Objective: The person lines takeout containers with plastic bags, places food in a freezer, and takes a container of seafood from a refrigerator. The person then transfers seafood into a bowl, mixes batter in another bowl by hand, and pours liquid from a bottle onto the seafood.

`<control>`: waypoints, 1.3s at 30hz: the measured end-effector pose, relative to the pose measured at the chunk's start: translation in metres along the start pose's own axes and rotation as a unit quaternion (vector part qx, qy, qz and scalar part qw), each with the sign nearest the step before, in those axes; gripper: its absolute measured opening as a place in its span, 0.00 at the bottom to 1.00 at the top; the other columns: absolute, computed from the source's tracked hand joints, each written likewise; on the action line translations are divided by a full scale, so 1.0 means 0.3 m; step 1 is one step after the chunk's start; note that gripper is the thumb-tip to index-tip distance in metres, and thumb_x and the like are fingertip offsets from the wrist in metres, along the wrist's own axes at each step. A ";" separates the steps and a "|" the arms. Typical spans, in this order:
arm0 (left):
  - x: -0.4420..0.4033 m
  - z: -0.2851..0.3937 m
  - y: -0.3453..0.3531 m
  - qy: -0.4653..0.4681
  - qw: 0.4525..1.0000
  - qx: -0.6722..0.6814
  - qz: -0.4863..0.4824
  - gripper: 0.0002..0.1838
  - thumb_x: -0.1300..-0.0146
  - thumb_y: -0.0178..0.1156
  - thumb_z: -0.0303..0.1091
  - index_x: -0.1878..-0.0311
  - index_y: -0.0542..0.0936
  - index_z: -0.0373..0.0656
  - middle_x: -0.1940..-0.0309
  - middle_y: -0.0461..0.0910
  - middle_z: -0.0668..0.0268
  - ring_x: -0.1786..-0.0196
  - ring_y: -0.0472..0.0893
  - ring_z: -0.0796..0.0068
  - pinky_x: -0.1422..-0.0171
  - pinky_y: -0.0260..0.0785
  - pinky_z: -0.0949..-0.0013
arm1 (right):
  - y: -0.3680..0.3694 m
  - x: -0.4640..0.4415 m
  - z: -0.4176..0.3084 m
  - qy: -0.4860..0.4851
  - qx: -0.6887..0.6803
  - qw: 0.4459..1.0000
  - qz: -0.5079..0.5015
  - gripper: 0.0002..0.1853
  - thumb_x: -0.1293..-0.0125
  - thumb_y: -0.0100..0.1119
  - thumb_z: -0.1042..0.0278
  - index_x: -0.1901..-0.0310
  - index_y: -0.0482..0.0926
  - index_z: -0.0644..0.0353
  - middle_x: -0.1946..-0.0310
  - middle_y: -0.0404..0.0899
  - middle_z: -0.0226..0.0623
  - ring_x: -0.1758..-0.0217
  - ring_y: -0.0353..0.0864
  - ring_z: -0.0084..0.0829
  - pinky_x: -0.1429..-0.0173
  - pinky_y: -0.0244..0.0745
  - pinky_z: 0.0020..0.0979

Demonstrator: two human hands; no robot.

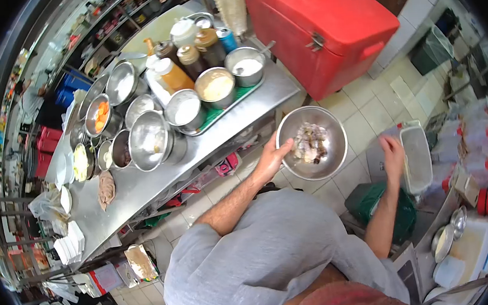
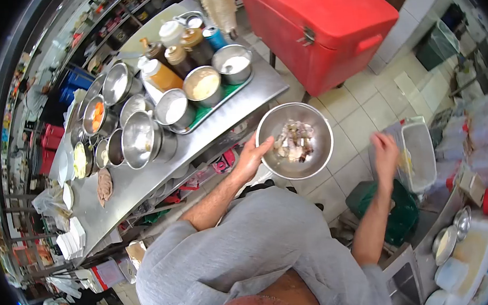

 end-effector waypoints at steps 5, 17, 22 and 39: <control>0.105 0.095 -0.255 0.055 0.988 -0.008 0.142 0.26 0.35 0.54 0.40 0.38 0.64 0.37 0.51 0.74 0.62 0.50 0.72 0.74 0.44 0.64 0.71 | 0.560 -0.291 -0.612 -0.297 -0.067 0.938 -0.167 0.06 0.42 0.58 0.70 0.66 0.80 0.63 0.74 0.72 0.40 0.69 0.74 0.38 0.63 0.68 0.33; 0.217 0.103 -0.357 0.115 0.914 0.117 0.371 0.26 0.34 0.51 0.36 0.37 0.61 0.34 0.43 0.69 0.56 0.43 0.69 0.70 0.37 0.58 0.68 | 1.444 -0.337 -0.929 -0.500 0.277 0.733 -0.369 0.09 0.47 0.53 0.73 0.67 0.82 0.64 0.65 0.81 0.48 0.60 0.82 0.41 0.59 0.78 0.40; 0.139 0.123 -0.330 0.110 0.892 0.147 0.413 0.24 0.33 0.51 0.37 0.38 0.62 0.35 0.44 0.70 0.58 0.44 0.70 0.70 0.40 0.63 0.66 | 1.386 -0.362 -0.961 -0.516 0.188 0.753 -0.363 0.09 0.46 0.52 0.71 0.70 0.81 0.65 0.68 0.81 0.48 0.62 0.82 0.43 0.61 0.78 0.40; -0.117 0.243 -0.257 0.132 0.911 0.101 0.379 0.25 0.34 0.51 0.37 0.38 0.62 0.35 0.44 0.70 0.58 0.42 0.69 0.71 0.37 0.59 0.67 | 1.213 -0.678 -0.768 -0.415 0.245 0.717 -0.503 0.09 0.49 0.57 0.71 0.69 0.80 0.69 0.65 0.79 0.53 0.61 0.80 0.48 0.58 0.74 0.44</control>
Point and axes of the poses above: each hand's wrist, its own x-axis away from the middle knuckle, its own y-axis out of the palm, z = x × y, the point moved 2 cm from there along -x, towards the middle knuckle
